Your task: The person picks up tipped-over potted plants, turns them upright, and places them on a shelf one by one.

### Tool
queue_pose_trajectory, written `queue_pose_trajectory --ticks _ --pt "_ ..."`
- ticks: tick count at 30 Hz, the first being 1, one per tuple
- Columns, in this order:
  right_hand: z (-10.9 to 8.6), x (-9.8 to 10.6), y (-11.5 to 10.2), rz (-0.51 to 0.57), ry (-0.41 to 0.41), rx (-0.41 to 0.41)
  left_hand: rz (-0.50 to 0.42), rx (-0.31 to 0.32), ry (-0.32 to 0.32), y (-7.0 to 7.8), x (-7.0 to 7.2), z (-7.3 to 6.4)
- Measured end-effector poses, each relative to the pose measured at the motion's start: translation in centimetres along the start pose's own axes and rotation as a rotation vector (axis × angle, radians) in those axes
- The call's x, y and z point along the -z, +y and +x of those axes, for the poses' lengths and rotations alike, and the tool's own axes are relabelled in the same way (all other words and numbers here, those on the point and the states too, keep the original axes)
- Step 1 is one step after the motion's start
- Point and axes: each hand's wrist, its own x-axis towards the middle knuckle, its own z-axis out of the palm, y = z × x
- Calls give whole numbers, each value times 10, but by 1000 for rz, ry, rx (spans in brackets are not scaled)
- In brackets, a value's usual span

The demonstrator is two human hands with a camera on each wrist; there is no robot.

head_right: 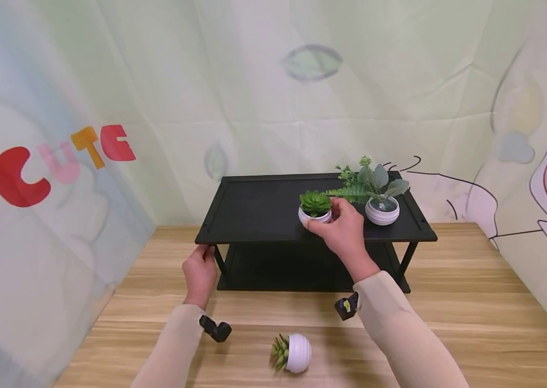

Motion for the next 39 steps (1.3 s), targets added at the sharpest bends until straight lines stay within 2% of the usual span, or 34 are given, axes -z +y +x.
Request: queue_pose_trajectory --ticks 15,31,39 --pt "10 -7 3 -2 -2 -49 11 -31 0 -2 -1 -1" --pt "17 -5 2 -14 -47 -161 0 -39 -2 -2 0 -1" --pt "20 -8 3 -36 -46 -151 -1 -24 -2 -2 0 1"
